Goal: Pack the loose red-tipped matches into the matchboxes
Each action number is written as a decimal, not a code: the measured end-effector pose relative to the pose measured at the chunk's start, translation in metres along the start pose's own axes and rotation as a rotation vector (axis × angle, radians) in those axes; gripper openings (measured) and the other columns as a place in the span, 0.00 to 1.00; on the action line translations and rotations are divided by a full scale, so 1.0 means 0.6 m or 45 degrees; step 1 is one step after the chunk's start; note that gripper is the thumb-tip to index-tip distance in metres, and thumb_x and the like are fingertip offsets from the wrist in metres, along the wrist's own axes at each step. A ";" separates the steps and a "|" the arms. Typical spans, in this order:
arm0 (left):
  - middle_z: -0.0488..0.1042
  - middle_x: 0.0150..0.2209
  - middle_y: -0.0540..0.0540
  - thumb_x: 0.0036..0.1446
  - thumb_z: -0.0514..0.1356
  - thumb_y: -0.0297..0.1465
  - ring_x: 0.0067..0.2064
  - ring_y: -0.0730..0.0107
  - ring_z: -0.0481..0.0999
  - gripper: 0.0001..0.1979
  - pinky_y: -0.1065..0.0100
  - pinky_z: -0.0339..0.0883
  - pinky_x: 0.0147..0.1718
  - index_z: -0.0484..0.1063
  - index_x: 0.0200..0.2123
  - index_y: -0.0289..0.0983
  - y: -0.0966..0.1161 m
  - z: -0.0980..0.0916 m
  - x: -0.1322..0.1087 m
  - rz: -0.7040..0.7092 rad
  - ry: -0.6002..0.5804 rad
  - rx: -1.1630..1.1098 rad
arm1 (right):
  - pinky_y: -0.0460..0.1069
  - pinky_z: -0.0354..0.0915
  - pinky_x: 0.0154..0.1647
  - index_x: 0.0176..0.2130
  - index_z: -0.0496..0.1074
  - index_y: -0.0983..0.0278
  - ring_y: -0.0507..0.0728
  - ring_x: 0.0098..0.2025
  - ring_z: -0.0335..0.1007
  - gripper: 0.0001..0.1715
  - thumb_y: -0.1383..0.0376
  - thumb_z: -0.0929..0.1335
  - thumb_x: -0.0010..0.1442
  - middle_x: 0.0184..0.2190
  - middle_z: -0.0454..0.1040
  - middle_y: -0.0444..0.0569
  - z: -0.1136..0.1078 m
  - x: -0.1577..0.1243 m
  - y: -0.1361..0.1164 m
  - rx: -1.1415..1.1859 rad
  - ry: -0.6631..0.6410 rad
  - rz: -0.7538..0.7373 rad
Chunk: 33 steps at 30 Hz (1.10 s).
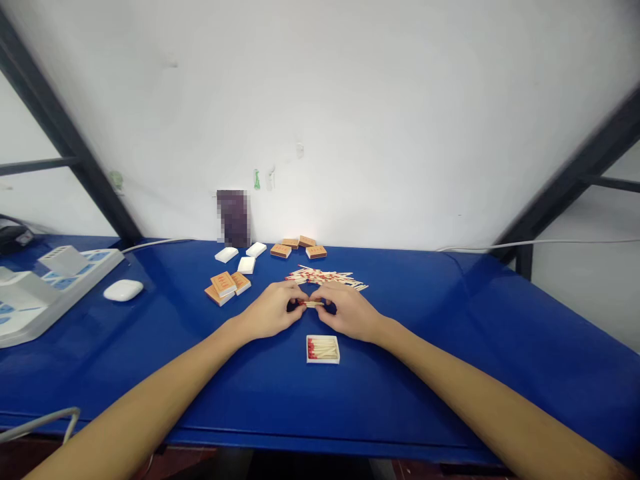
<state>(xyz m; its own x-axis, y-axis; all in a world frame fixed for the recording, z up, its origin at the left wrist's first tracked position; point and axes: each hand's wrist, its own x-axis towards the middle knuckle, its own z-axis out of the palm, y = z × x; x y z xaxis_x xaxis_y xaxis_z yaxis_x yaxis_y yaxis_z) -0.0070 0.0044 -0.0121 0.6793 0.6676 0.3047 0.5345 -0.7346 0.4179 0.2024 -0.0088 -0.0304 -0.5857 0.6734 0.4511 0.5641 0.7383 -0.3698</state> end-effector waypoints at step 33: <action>0.73 0.33 0.46 0.63 0.57 0.29 0.37 0.68 0.71 0.08 0.69 0.63 0.36 0.77 0.37 0.36 0.006 0.004 -0.001 0.012 -0.032 0.023 | 0.51 0.63 0.39 0.37 0.74 0.64 0.56 0.38 0.68 0.06 0.69 0.66 0.64 0.33 0.72 0.48 0.003 -0.004 -0.016 -0.059 -0.056 0.202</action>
<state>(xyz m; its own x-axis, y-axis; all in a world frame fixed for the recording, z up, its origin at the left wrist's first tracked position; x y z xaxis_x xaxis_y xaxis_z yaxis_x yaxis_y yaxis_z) -0.0045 0.0011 -0.0129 0.6966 0.6578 0.2865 0.5371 -0.7428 0.3996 0.1974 -0.0174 -0.0291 -0.5116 0.7831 0.3536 0.6770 0.6208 -0.3954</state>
